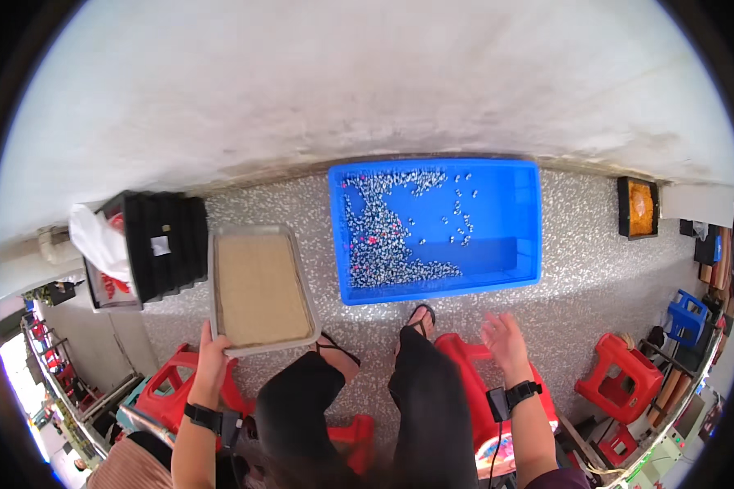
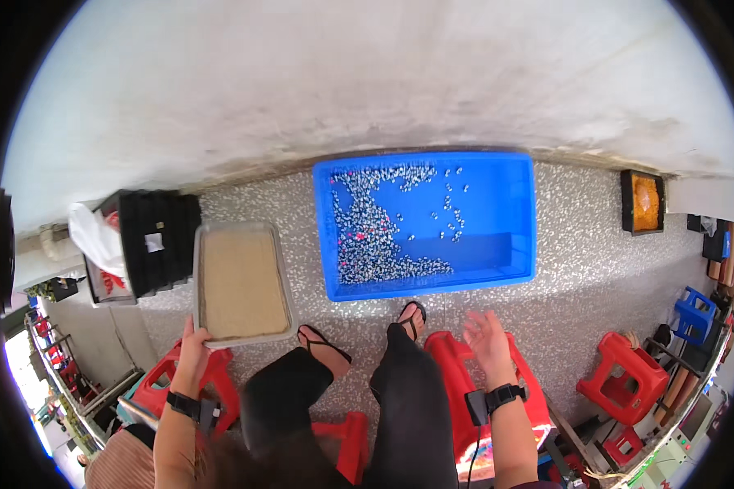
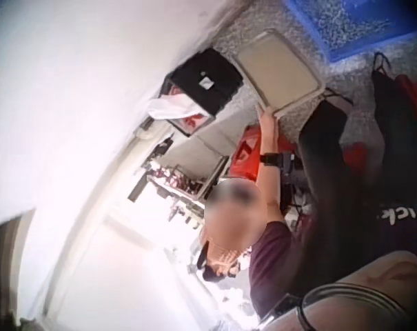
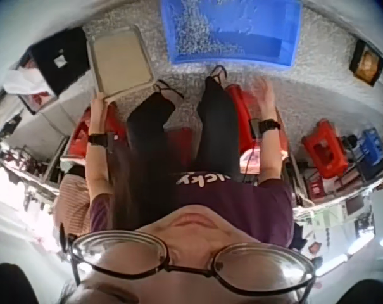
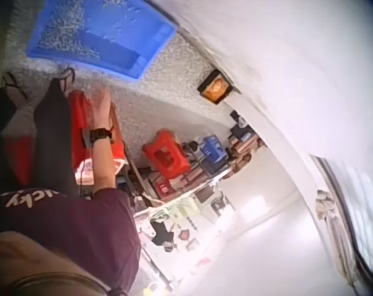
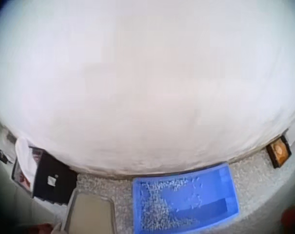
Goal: The person pours blue and white capsules from a blue crate into a metal tray, then sits on a stool to handle them. They pick up a small white packet, open it, and use a glue bottle to attach pink pieces to the capsules one by one.
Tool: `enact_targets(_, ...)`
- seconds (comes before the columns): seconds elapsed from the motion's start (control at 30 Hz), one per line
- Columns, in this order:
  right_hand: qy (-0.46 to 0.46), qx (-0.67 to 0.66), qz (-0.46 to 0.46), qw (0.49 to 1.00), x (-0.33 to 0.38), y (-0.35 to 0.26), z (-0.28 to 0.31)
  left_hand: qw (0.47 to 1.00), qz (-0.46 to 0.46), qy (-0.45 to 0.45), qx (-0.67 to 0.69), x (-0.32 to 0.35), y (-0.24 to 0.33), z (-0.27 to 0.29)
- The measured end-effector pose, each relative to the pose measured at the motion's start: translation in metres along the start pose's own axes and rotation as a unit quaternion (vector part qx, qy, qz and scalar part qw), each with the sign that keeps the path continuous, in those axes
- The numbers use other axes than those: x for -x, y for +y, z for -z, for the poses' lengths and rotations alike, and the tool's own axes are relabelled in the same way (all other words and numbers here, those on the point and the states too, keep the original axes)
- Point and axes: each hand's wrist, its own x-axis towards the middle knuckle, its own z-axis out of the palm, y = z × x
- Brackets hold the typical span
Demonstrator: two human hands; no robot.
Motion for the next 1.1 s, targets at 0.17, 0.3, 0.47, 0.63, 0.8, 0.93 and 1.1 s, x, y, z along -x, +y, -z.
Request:
enact_targets(0.17,0.093,-0.039,0.002,0.995,-0.113,0.036,0.027,0.999,-0.021,0.016,-0.022,-0.147,-0.058,0.013)
enact_targets(0.3,0.091,-0.067,-0.012,0.993,-0.187,0.046,0.053,0.999,0.003,0.010,0.041,-0.232,-0.096,0.032)
enact_targets(0.47,0.272,-0.058,0.014,0.961,-0.237,0.071,0.049,1.000,-0.021,-0.014,0.006,-0.284,-0.098,0.019)
enact_targets(0.63,0.331,0.006,0.338,0.881,-0.252,0.077,0.059,0.998,-0.030,-0.050,0.017,-0.299,-0.096,-0.007)
enact_targets(0.8,0.296,-0.094,0.456,0.834,-0.202,0.035,0.022,0.998,-0.019,-0.063,-0.003,-0.311,-0.111,-0.002)
enact_targets(0.93,0.310,-0.138,0.452,0.825,-0.154,0.004,0.052,0.992,0.005,-0.114,0.052,-0.317,-0.119,-0.036)
enact_targets(1.1,0.312,-0.116,0.541,0.773,-0.073,-0.023,0.053,0.984,0.029,-0.172,0.021,-0.324,-0.147,-0.063)
